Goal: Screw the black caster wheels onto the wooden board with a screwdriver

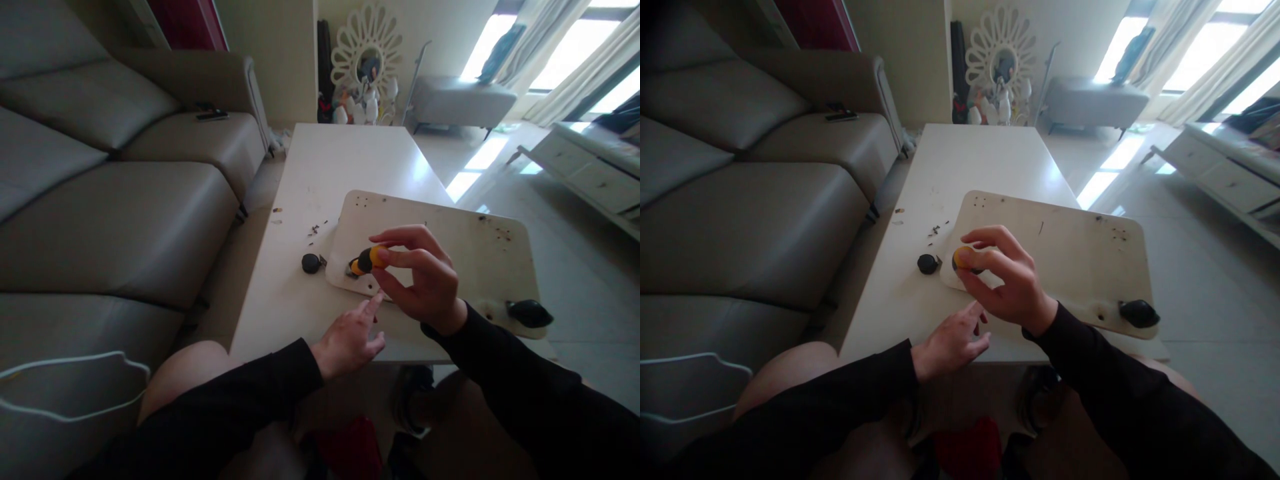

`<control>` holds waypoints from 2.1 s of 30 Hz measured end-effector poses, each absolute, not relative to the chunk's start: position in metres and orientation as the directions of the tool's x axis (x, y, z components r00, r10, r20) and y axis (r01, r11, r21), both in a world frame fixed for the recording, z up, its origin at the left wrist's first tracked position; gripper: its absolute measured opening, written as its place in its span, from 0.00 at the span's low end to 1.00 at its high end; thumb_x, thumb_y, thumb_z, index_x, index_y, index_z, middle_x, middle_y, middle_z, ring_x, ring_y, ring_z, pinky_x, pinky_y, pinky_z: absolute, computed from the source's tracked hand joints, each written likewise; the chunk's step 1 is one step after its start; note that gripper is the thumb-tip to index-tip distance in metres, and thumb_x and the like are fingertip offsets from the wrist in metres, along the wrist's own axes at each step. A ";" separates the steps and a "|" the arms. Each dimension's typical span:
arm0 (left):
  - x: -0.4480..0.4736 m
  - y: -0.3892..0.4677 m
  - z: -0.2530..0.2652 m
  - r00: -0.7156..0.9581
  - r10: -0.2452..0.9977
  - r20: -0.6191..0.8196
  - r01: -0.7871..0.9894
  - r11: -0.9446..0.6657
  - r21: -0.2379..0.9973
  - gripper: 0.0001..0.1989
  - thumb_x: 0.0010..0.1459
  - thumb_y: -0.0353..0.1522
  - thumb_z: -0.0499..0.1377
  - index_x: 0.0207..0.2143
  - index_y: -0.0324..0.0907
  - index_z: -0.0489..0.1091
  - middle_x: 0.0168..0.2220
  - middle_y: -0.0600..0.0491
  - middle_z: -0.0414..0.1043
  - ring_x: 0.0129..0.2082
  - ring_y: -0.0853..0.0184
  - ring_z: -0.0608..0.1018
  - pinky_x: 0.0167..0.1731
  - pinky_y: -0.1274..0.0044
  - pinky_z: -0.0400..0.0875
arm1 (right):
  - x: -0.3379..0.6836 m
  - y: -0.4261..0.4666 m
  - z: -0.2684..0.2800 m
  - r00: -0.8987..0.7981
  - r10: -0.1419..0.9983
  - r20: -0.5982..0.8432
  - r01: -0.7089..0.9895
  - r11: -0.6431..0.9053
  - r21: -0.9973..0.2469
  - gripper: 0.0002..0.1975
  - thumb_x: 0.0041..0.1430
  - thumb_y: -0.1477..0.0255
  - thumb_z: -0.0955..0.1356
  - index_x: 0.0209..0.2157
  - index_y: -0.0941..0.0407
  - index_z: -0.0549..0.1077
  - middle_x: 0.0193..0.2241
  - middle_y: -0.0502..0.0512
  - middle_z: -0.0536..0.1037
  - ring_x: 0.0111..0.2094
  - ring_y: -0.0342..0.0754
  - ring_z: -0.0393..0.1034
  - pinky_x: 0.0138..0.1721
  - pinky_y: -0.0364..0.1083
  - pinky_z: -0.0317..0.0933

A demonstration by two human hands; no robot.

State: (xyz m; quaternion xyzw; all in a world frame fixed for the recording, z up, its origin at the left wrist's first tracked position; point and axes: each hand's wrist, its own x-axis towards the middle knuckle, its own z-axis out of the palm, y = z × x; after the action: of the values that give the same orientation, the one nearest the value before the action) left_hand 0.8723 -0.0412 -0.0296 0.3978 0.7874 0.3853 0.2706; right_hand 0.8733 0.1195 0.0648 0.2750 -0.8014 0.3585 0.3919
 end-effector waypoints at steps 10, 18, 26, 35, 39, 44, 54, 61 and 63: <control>0.874 -0.042 -0.031 -0.530 0.843 -0.091 0.451 0.371 0.812 0.23 0.61 0.34 0.58 0.58 0.41 0.64 0.44 0.48 0.72 0.34 0.65 0.72 0.39 0.73 0.68 | 0.871 0.121 0.061 -0.511 -0.175 0.841 -0.733 0.600 -0.320 0.17 0.52 0.81 0.78 0.43 0.55 0.75 0.43 0.58 0.80 0.43 0.48 0.78 0.40 0.47 0.75; 0.874 -0.042 -0.030 -0.524 0.848 -0.084 0.458 0.364 0.811 0.22 0.61 0.35 0.58 0.57 0.40 0.64 0.44 0.48 0.73 0.34 0.64 0.74 0.39 0.73 0.69 | 0.871 0.119 0.060 -0.507 -0.154 0.848 -0.747 0.570 -0.343 0.19 0.50 0.83 0.78 0.42 0.54 0.76 0.41 0.55 0.80 0.44 0.51 0.80 0.41 0.50 0.78; 0.874 -0.042 -0.030 -0.529 0.845 -0.081 0.464 0.367 0.806 0.17 0.60 0.35 0.58 0.52 0.40 0.66 0.44 0.47 0.73 0.34 0.65 0.74 0.39 0.72 0.69 | 0.873 0.119 0.062 -0.586 -0.224 0.779 -0.759 0.487 -0.431 0.21 0.57 0.88 0.71 0.49 0.55 0.74 0.51 0.64 0.80 0.51 0.54 0.79 0.46 0.54 0.77; 0.874 -0.043 -0.027 -0.527 0.843 -0.105 0.458 0.386 0.801 0.18 0.61 0.35 0.58 0.52 0.40 0.65 0.44 0.48 0.73 0.34 0.64 0.73 0.40 0.72 0.69 | 0.871 0.122 0.056 -0.541 -0.216 0.813 -0.766 0.526 -0.370 0.22 0.55 0.87 0.71 0.50 0.56 0.72 0.52 0.65 0.78 0.50 0.54 0.78 0.43 0.53 0.76; 0.874 -0.043 -0.024 -0.522 0.845 -0.118 0.453 0.392 0.801 0.17 0.61 0.35 0.57 0.52 0.40 0.65 0.45 0.47 0.73 0.35 0.64 0.73 0.42 0.71 0.70 | 0.872 0.122 0.055 -0.565 -0.204 0.799 -0.748 0.536 -0.392 0.22 0.55 0.87 0.71 0.50 0.54 0.72 0.49 0.62 0.79 0.49 0.54 0.79 0.42 0.53 0.77; 0.874 -0.044 -0.026 -0.513 0.852 -0.107 0.455 0.375 0.808 0.21 0.62 0.35 0.58 0.57 0.40 0.64 0.45 0.47 0.73 0.38 0.62 0.75 0.44 0.70 0.70 | 0.871 0.123 0.056 -0.522 -0.189 0.832 -0.743 0.579 -0.334 0.24 0.52 0.84 0.76 0.48 0.52 0.73 0.44 0.57 0.77 0.45 0.52 0.79 0.39 0.52 0.77; 0.874 -0.043 -0.025 -0.515 0.851 -0.102 0.459 0.374 0.806 0.26 0.61 0.34 0.58 0.60 0.40 0.62 0.45 0.47 0.74 0.35 0.63 0.74 0.43 0.70 0.71 | 0.868 0.122 0.056 -0.520 -0.226 0.824 -0.740 0.601 -0.302 0.24 0.53 0.81 0.76 0.49 0.51 0.71 0.42 0.55 0.78 0.40 0.48 0.77 0.34 0.48 0.75; 0.875 -0.043 -0.024 -0.513 0.852 -0.109 0.456 0.378 0.805 0.25 0.61 0.34 0.58 0.61 0.40 0.61 0.46 0.46 0.74 0.37 0.62 0.75 0.44 0.70 0.71 | 0.870 0.121 0.056 -0.565 -0.258 0.784 -0.766 0.516 -0.382 0.27 0.57 0.86 0.70 0.55 0.52 0.69 0.51 0.62 0.78 0.50 0.53 0.78 0.44 0.54 0.77; 0.876 -0.043 -0.026 -0.517 0.849 -0.110 0.459 0.383 0.801 0.25 0.61 0.34 0.58 0.60 0.40 0.62 0.46 0.46 0.74 0.37 0.62 0.75 0.45 0.70 0.71 | 0.869 0.121 0.056 -0.544 -0.240 0.804 -0.754 0.561 -0.343 0.24 0.55 0.84 0.73 0.51 0.51 0.72 0.46 0.58 0.78 0.45 0.50 0.78 0.39 0.50 0.76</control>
State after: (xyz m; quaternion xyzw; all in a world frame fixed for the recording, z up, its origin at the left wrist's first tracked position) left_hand 0.8757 -0.0428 -0.0260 0.4146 0.7887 0.3693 0.2638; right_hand 0.8693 0.1205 0.0556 0.3087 -0.8047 0.3527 0.3644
